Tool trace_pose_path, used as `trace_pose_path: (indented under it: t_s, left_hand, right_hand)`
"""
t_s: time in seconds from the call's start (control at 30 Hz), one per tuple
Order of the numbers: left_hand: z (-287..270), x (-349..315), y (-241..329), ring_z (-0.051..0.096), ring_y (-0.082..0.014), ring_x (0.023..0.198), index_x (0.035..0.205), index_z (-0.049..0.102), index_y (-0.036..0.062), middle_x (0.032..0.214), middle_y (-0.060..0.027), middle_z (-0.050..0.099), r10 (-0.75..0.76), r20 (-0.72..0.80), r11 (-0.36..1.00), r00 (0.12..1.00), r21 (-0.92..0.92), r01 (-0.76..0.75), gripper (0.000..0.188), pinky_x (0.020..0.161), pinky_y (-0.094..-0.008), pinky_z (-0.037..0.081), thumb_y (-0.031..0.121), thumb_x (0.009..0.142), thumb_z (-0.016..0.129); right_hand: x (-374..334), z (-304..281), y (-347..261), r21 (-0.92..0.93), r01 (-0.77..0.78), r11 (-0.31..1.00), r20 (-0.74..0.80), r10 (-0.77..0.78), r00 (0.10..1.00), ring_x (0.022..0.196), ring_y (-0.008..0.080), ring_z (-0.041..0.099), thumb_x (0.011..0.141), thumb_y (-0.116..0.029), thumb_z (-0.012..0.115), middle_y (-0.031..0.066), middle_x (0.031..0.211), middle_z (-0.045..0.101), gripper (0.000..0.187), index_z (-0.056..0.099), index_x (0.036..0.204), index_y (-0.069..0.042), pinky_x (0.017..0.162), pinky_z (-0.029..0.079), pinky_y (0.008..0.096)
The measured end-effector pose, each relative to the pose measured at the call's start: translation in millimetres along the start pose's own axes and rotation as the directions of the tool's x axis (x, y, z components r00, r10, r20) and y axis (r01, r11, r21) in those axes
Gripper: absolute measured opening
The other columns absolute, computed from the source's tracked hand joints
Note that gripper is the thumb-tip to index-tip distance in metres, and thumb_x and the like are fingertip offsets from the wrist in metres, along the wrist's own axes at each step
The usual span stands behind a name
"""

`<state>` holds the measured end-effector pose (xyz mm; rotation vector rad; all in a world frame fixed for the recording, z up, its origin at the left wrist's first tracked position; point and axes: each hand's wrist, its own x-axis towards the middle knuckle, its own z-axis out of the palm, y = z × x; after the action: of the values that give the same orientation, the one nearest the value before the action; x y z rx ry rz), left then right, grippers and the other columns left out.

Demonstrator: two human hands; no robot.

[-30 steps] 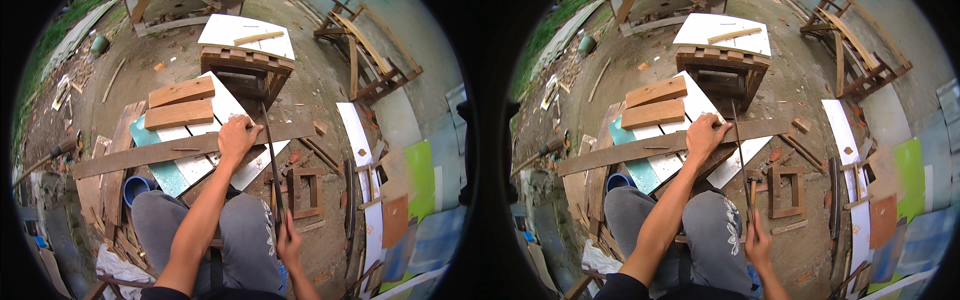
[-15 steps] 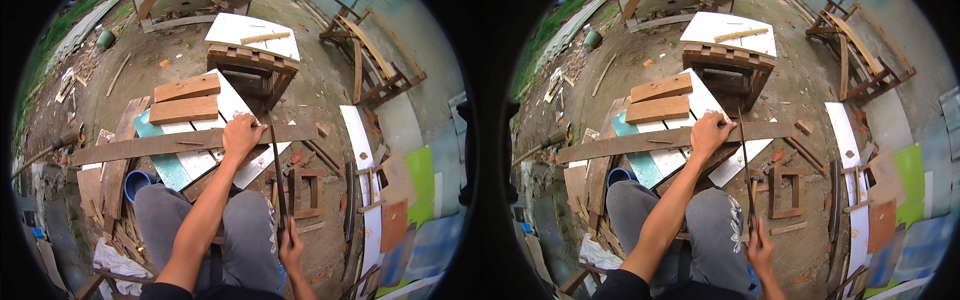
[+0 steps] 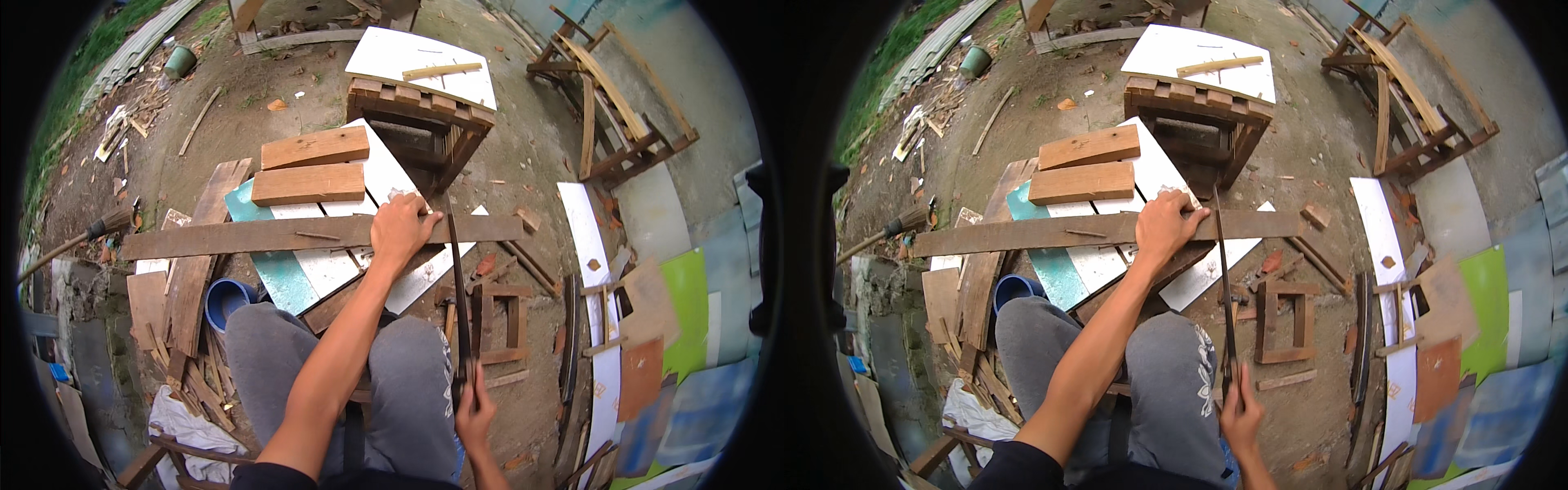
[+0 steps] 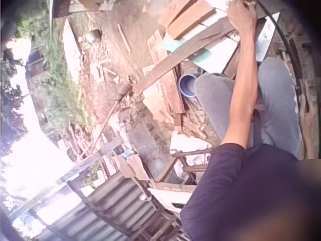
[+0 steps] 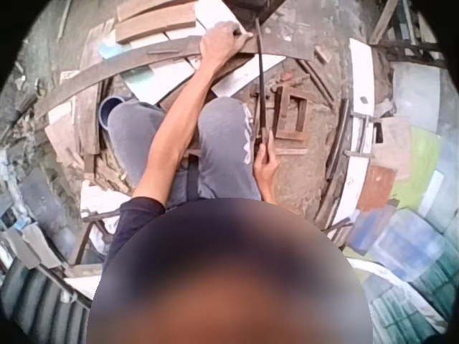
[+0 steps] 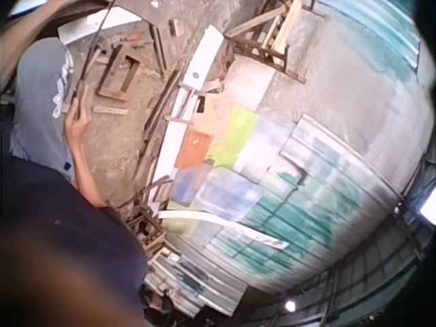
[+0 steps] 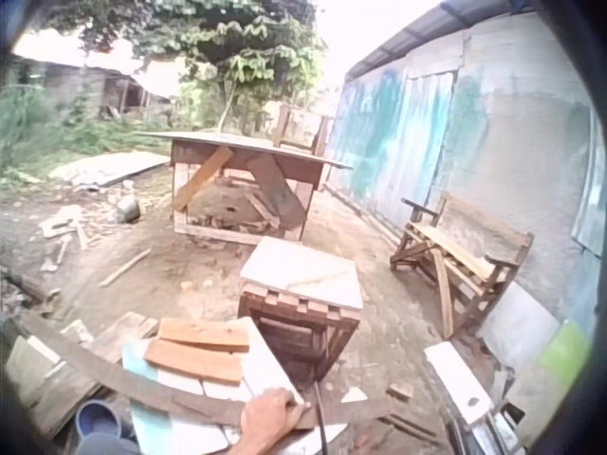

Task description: The person sits on the ground and uses a hand saw to cut a long metal bar resting on a wooden support. They hold the bar with one hand and saw with the other, periodically adjusting their grip and the bar's position.

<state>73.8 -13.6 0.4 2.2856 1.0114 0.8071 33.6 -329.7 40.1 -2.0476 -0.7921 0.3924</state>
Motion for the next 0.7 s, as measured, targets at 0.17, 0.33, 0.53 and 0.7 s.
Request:
trace_pose_path:
  t_s: [0.17, 0.33, 0.53, 0.7]
  left_hand:
    - [-2.5, -0.3, 2.2, 0.066, -0.0292, 0.084, 0.078, 0.072, 0.0053, 0.083, -0.0090, 0.069, 0.047, -0.024, 0.999, 0.999, 0.000, -0.047, 0.034, 0.074, -0.0410, 0.052, 0.039, 0.081, 0.075]
    - [1.4, 1.3, 0.2, 0.064, -0.0284, 0.083, 0.076, 0.071, 0.0054, 0.080, -0.0084, 0.066, 0.104, -0.087, 0.994, 0.991, 0.029, -0.101, 0.036, 0.073, -0.0408, 0.051, 0.040, 0.082, 0.075]
    - [9.7, 0.7, -6.6, 0.064, -0.0287, 0.083, 0.080, 0.069, 0.0050, 0.081, -0.0087, 0.065, 0.152, -0.115, 0.988, 0.982, 0.055, -0.146, 0.031, 0.073, -0.0403, 0.051, 0.035, 0.085, 0.073]
    - [-4.3, 3.9, -11.0, 0.062, -0.0311, 0.090, 0.091, 0.066, 0.0057, 0.090, -0.0106, 0.064, 0.228, -0.040, 0.970, 0.973, -0.080, -0.230, 0.028, 0.081, -0.0421, 0.049, 0.033, 0.089, 0.069]
  right_hand:
    - [172.1, 50.6, -17.6, 0.093, 0.176, 0.980, -0.068, -0.170, 0.983, 0.117, 0.0278, 0.064, 0.103, -0.024, 0.050, 0.0264, 0.125, 0.064, 0.045, 0.052, 0.140, 0.003, 0.094, 0.048, 0.0343]
    - [97.8, 40.6, 10.1, 0.018, 0.222, 0.975, -0.126, -0.218, 0.968, 0.112, 0.0346, 0.067, 0.101, -0.013, 0.052, 0.0260, 0.126, 0.064, 0.044, 0.050, 0.142, 0.003, 0.087, 0.052, 0.0358]
    - [-54.5, -31.8, 33.7, 0.222, -0.194, 0.956, -0.048, 0.209, 0.977, 0.067, 0.0080, 0.056, 0.100, -0.010, 0.055, 0.0084, 0.098, 0.067, 0.044, 0.051, 0.142, 0.002, 0.058, 0.048, 0.0247]
    - [-18.8, -53.7, 4.5, 0.444, -0.101, 0.890, -0.147, 0.184, 0.972, 0.058, 0.0046, 0.049, 0.101, -0.013, 0.055, 0.0002, 0.079, 0.057, 0.045, 0.050, 0.143, 0.002, 0.051, 0.042, 0.0232]
